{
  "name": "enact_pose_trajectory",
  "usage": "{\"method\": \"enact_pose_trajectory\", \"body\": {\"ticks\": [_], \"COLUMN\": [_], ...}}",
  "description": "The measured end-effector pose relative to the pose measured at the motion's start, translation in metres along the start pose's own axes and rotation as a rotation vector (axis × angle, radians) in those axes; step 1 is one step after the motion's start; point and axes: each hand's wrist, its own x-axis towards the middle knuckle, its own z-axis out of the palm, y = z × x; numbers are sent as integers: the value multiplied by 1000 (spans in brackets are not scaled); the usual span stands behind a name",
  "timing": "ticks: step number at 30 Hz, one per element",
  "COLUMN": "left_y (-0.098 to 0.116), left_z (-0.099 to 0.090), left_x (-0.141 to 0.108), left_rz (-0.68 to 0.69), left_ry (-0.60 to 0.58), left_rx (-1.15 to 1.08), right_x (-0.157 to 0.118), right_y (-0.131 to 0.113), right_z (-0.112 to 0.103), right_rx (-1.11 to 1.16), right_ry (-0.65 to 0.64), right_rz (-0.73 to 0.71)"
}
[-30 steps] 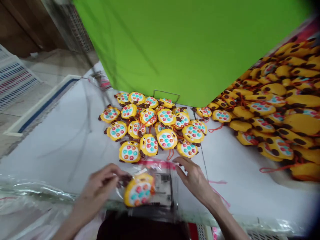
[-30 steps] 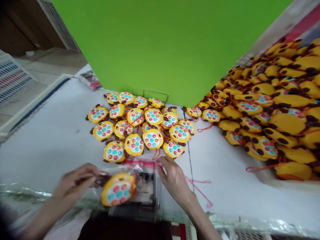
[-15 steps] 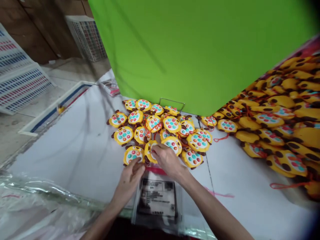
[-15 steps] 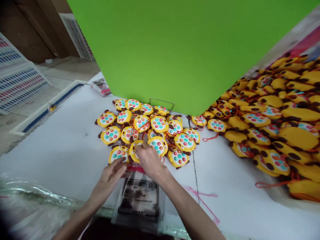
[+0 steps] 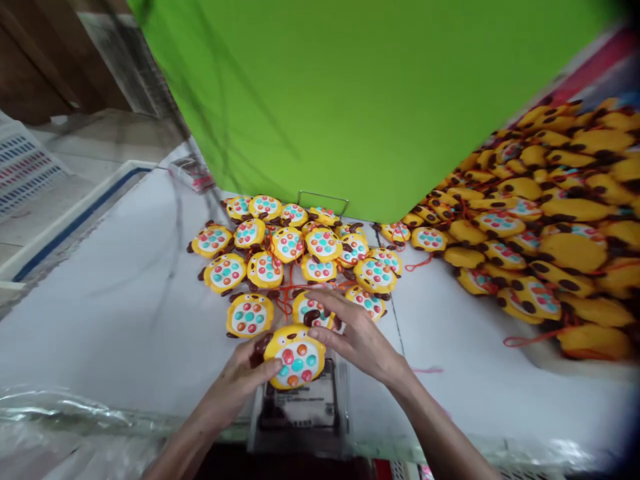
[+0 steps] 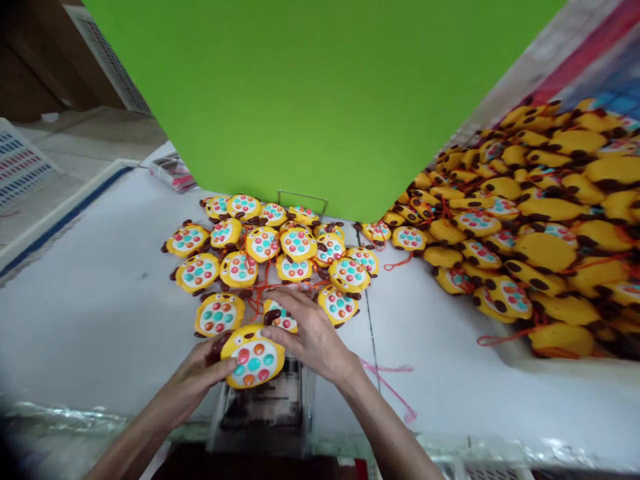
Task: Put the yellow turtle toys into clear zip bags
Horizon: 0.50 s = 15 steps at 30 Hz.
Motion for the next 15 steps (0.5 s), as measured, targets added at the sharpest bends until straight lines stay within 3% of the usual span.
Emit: {"method": "enact_pose_trajectory", "body": {"ticks": [4, 7, 9, 12, 15], "left_y": [9, 11, 8, -10, -40], "left_z": [4, 6, 7, 11, 19], "left_x": [-4, -3, -2, 0, 1], "left_rz": [-6, 11, 93, 350, 652], "left_ry": [-67, -20, 109, 280, 228], "left_rx": [17, 73, 136, 535, 1088], "right_x": [-7, -16, -20, -21, -19], "right_y": [9, 8, 6, 4, 0], "right_z": [6, 10, 7, -5, -16], "right_rx": [337, 437, 448, 488, 517], "right_ry": [-132, -72, 27, 223, 358], "right_rz": [151, 230, 270, 302, 266]}}
